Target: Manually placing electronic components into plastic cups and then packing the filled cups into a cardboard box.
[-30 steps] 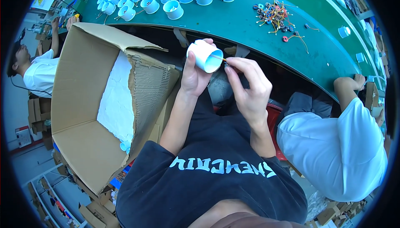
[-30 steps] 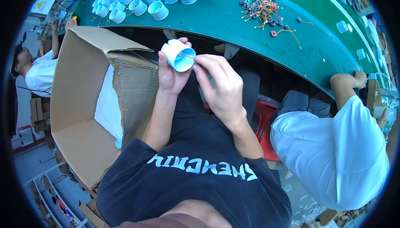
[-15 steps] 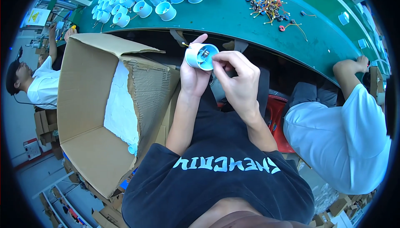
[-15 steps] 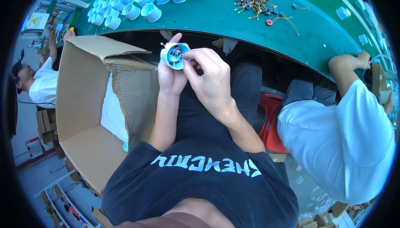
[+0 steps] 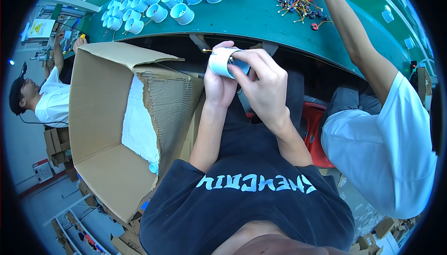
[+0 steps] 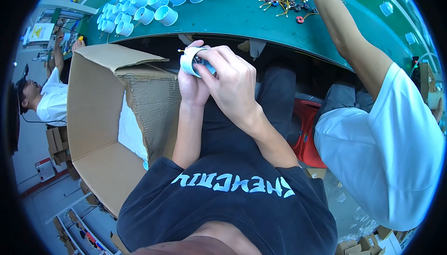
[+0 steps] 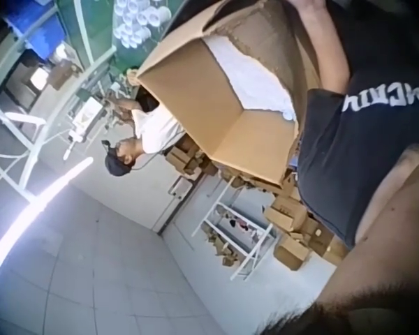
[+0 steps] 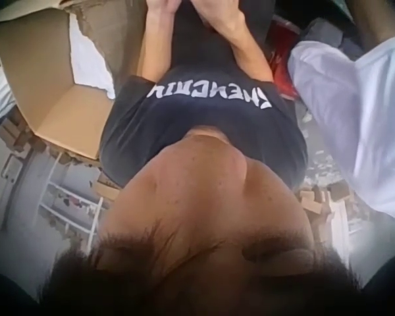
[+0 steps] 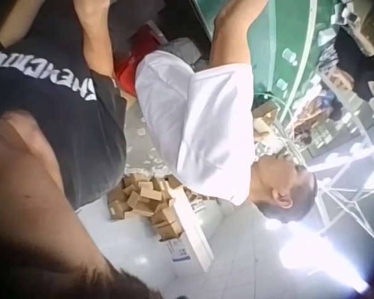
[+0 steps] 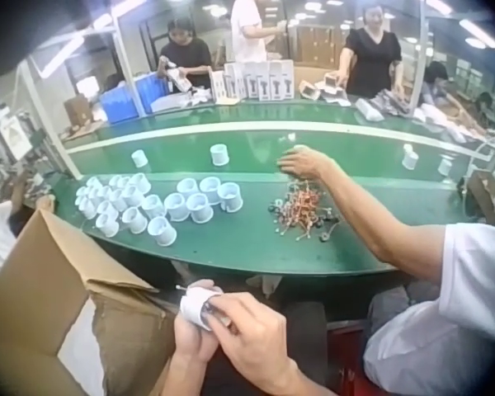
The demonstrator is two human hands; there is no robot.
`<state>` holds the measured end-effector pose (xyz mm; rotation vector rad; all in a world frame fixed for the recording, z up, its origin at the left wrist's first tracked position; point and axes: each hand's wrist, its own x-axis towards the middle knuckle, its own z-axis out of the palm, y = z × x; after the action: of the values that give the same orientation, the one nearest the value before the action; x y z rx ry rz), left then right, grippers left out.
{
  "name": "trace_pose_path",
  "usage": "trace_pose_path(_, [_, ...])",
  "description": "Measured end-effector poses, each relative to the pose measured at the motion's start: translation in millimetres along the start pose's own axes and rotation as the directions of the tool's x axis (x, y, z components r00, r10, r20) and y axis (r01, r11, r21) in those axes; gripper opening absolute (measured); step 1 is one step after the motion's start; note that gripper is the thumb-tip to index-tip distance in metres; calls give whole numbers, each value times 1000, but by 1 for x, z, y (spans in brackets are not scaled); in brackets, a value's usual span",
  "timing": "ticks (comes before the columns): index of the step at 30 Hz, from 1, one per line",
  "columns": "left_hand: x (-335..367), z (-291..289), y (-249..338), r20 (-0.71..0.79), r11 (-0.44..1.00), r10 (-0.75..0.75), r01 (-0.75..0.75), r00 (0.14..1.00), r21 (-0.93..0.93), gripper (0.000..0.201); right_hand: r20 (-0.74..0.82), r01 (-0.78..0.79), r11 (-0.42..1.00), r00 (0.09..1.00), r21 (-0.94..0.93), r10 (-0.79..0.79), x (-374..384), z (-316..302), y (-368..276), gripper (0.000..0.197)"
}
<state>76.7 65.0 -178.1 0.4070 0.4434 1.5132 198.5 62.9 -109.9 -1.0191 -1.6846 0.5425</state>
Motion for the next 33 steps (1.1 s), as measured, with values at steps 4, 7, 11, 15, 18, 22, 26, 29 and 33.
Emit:
trace_pose_path(4, [2,2,4,38,972,114,-119,993,202,39,-9,10,998,1000,58,-10,-3,1,-1,25])
trace_pose_path(7, [0,4,5,79,987,117,-125,990,106,40,24,-12,994,1000,110,10,-3,-1,0,26])
trace_pose_path(11, [-2,11,1,20,994,109,-110,994,25,41,50,-28,992,999,123,22,-2,-4,-1,26])
trace_pose_path(15, [0,9,-2,35,996,81,-80,996,-38,43,17,19,1000,1000,18,-19,-2,-3,1,24])
trace_pose_path(18, [0,10,-3,87,996,66,-60,994,-69,44,21,59,998,998,-25,-58,-3,-2,4,23])
trace_pose_path(22, [0,9,-5,144,982,36,-9,989,-187,44,57,35,999,998,-23,-34,-1,-6,2,23])
trace_pose_path(26, [0,5,-7,168,899,-30,101,985,-427,42,89,34,999,996,-20,-32,-3,-3,-2,23])
trace_pose_path(29, [-1,6,-9,171,839,-100,176,980,-515,41,32,20,998,999,-64,-18,-6,-2,-2,23])
trace_pose_path(33, [-2,14,-7,114,806,-165,201,980,-557,42,44,3,995,999,-95,2,-6,-4,-2,20])
